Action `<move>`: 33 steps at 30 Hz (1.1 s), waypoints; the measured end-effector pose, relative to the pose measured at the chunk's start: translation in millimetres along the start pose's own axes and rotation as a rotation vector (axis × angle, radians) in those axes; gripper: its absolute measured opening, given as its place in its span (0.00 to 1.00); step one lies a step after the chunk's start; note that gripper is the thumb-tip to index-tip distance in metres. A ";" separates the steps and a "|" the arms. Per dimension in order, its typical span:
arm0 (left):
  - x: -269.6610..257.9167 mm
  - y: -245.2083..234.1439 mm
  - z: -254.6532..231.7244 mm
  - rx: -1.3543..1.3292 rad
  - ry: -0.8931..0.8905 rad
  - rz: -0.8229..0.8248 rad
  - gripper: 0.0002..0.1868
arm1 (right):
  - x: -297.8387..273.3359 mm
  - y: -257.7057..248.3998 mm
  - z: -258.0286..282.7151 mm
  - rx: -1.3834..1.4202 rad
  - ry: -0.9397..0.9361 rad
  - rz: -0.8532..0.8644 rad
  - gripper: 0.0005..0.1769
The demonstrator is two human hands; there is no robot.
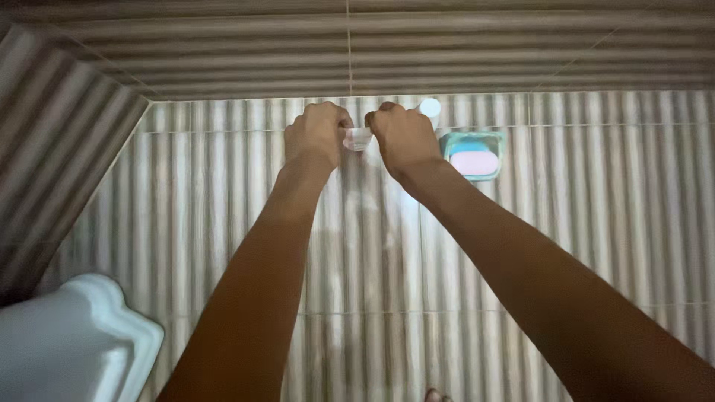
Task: The person moves several toiletries from the sink to the floor, then uses a small brush to scrub the sink basin, faucet, and drain area. The person scrubs the sink thoroughly with the brush.
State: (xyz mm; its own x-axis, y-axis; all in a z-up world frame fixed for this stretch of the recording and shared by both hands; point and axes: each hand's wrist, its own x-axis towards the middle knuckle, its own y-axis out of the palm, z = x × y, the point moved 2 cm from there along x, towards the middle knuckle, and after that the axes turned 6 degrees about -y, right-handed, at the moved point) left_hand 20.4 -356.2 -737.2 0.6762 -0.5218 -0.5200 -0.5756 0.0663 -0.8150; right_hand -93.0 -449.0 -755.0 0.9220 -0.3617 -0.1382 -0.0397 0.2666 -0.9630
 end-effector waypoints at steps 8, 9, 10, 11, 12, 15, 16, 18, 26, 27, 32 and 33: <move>15.6 14.0 -1.3 -0.006 0.069 -0.043 0.10 | 3.0 12.5 -8.8 -0.024 -0.067 -0.070 0.14; 15.9 14.6 -2.8 -0.003 0.089 -0.059 0.10 | 2.3 12.2 -11.0 -0.022 -0.064 -0.075 0.16; 16.3 15.3 -3.6 -0.001 0.076 -0.035 0.10 | 1.5 12.4 -12.3 0.002 -0.050 -0.058 0.14; 16.8 15.1 -3.8 0.002 0.063 -0.011 0.11 | 2.2 11.9 -12.9 0.026 -0.035 -0.041 0.12; 15.8 14.7 -0.3 0.008 0.044 0.014 0.11 | 2.1 12.7 -9.5 0.056 -0.025 -0.023 0.10; 13.1 8.1 -1.0 0.004 0.096 -0.075 0.20 | -1.9 7.5 -4.5 0.085 0.029 0.025 0.14; 10.0 6.6 0.1 0.008 0.083 -0.068 0.20 | -4.2 4.8 -3.1 0.054 0.039 0.041 0.16; 0.8 1.6 2.5 0.017 0.059 -0.055 0.18 | -10.3 -1.8 0.0 -0.007 0.059 0.072 0.21; -73.8 -67.3 0.6 0.043 -0.013 0.066 0.16 | -43.6 -73.6 26.3 0.066 0.001 -0.023 0.13; -84.6 -78.3 -1.6 0.048 -0.035 0.079 0.15 | -47.7 -86.1 31.5 0.075 -0.004 -0.027 0.12; -141.0 -146.6 -20.3 0.039 0.001 0.052 0.13 | -60.2 -167.0 60.8 0.059 0.043 0.075 0.15; -149.7 -164.2 -27.1 0.035 0.008 0.044 0.12 | -59.8 -187.3 65.2 0.076 0.055 0.061 0.17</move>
State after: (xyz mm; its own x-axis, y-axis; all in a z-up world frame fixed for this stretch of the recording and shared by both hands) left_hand 1.2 -312.0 -518.6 0.6467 -0.5249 -0.5534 -0.5882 0.1188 -0.7999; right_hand -115.6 -419.0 -551.3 0.8960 -0.3908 -0.2111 -0.0643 0.3560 -0.9323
